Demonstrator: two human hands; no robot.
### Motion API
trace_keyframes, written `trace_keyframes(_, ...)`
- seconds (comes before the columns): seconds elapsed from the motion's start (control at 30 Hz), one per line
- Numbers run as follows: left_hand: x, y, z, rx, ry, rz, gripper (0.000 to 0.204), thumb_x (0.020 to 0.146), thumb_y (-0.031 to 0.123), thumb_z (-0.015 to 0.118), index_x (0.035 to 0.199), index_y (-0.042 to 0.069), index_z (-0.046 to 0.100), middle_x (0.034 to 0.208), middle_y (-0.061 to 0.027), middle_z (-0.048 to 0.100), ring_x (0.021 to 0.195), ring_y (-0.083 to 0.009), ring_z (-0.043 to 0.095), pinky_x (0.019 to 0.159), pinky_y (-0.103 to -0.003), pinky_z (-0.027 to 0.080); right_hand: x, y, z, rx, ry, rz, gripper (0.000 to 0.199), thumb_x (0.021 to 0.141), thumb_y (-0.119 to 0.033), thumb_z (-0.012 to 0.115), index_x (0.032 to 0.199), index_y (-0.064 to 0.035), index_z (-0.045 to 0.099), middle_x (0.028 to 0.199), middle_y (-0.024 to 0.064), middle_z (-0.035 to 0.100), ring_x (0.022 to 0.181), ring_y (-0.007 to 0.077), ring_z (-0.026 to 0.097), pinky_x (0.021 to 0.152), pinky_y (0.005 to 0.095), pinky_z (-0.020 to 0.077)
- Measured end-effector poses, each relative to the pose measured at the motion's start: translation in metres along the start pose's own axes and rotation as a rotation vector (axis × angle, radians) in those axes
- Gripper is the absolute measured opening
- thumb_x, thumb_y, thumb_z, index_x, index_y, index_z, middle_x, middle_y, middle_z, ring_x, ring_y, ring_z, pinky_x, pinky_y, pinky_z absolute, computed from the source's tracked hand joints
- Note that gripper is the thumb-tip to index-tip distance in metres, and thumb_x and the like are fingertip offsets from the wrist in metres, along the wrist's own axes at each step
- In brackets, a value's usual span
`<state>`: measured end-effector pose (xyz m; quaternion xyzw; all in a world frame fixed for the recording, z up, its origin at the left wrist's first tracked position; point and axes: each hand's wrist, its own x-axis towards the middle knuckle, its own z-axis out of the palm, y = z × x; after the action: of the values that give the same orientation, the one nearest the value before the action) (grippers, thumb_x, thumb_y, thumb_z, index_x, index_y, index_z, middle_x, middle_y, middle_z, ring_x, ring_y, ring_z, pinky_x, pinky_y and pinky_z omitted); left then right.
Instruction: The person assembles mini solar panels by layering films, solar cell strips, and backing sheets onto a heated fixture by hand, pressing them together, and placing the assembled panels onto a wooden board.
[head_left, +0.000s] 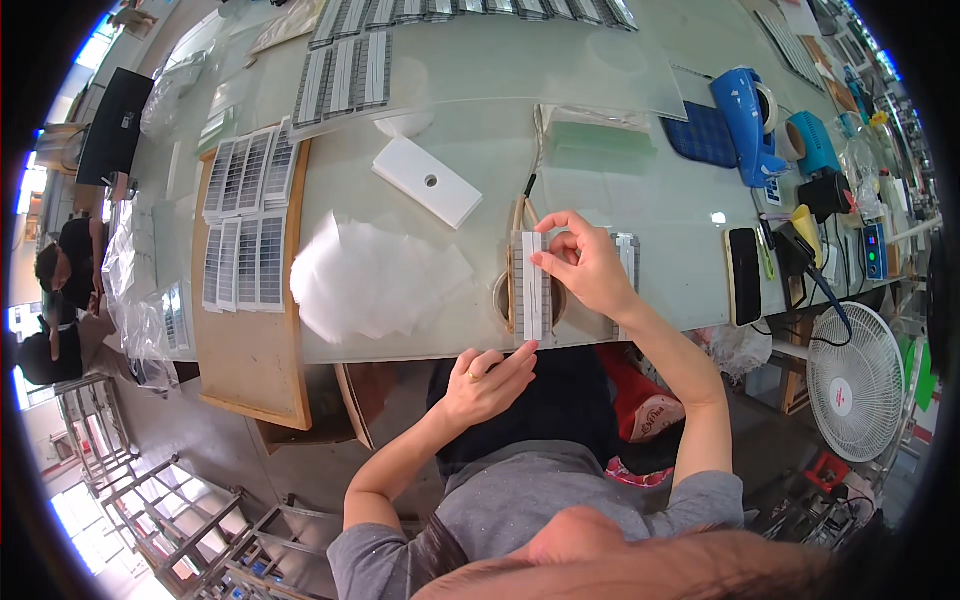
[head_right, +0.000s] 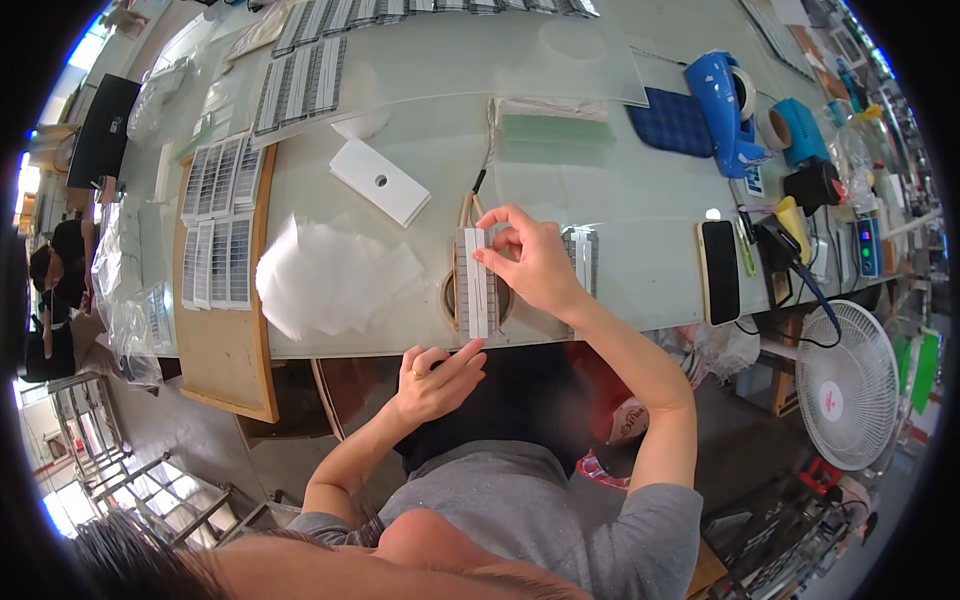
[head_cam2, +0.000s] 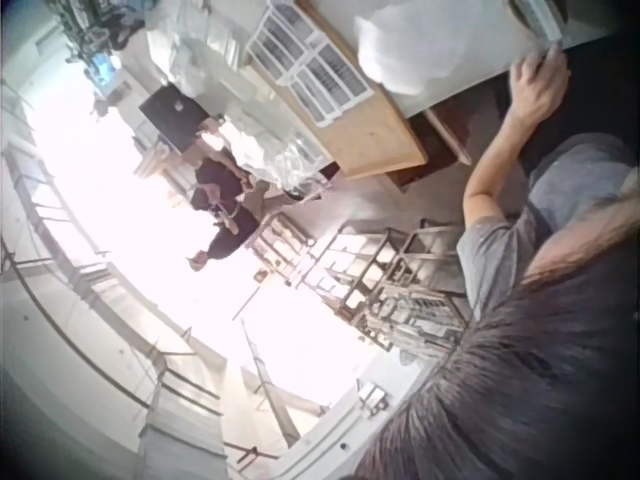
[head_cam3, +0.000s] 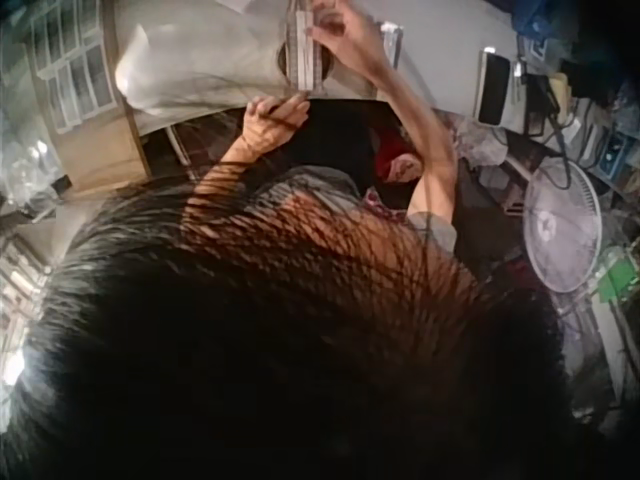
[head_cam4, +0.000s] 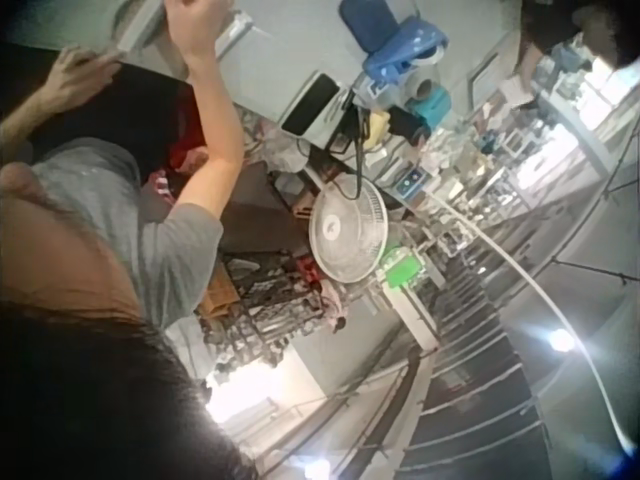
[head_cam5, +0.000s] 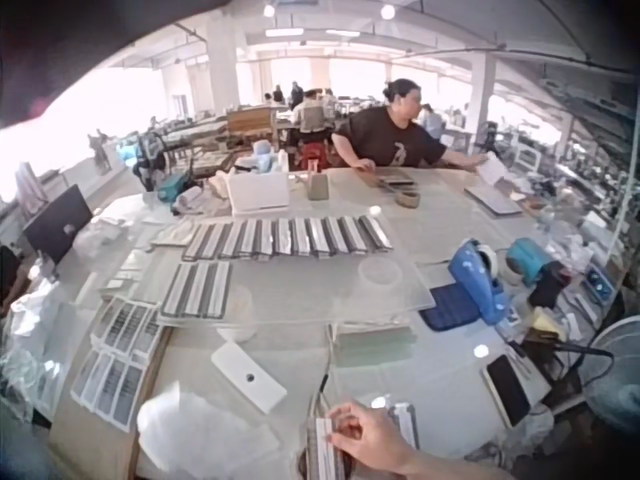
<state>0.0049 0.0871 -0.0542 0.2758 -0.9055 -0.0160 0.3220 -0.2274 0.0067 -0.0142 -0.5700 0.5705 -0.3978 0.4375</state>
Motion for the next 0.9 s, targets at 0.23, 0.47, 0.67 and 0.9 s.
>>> trace_keyframes(0.23, 0.0001, -0.0029, -0.0007, 0.012, -0.002, 0.034, 0.026, 0.074, 0.019, 0.078, 0.099, 0.018, 0.072, 0.131, 0.009, 0.062, 0.096, -0.0122, 0.047, 0.074, -0.027, 0.04, 0.0018, 0.0015, -0.0003, -0.032, -0.001, -0.052, 0.028, 0.085, -0.01, 0.077, 0.106, -0.0032, 0.06, 0.067, 0.0076, 0.069, 0.05, 0.0078, 0.043, 0.049, 0.0268, 0.0344)
trace_keyframes(0.47, 0.0, -0.0073, -0.0015, 0.01, -0.014, 0.068, 0.027, 0.075, 0.019, 0.077, 0.101, 0.017, 0.071, 0.132, 0.0083, 0.062, 0.097, -0.0123, 0.047, 0.074, -0.027, 0.04, 0.0018, 0.0006, -0.0005, -0.028, -0.001, -0.035, 0.027, 0.085, -0.009, 0.077, 0.105, -0.0035, 0.06, 0.067, 0.0078, 0.069, 0.049, 0.0087, 0.044, 0.049, 0.0272, 0.0352)
trace_keyframes(0.67, -0.0003, -0.0074, -0.0018, 0.003, -0.015, 0.071, 0.03, 0.075, 0.018, 0.077, 0.104, 0.016, 0.071, 0.132, 0.0077, 0.062, 0.097, -0.0119, 0.048, 0.074, -0.027, 0.04, 0.0013, 0.0031, -0.0013, -0.072, -0.001, -0.072, 0.027, 0.085, -0.012, 0.077, 0.105, -0.0048, 0.06, 0.067, 0.0064, 0.069, 0.05, 0.0094, 0.045, 0.053, 0.0277, 0.0372)
trace_keyframes(0.9, 0.0011, -0.0094, -0.0034, 0.005, -0.026, 0.09, 0.029, 0.075, 0.019, 0.077, 0.104, 0.016, 0.071, 0.131, 0.0075, 0.063, 0.097, -0.0118, 0.048, 0.074, -0.027, 0.04, -0.0003, 0.0023, -0.0019, -0.099, -0.027, -0.006, 0.026, 0.086, -0.019, 0.077, 0.105, -0.0107, 0.061, 0.07, -0.001, 0.068, 0.057, 0.0106, 0.048, 0.087, 0.0306, 0.0338)
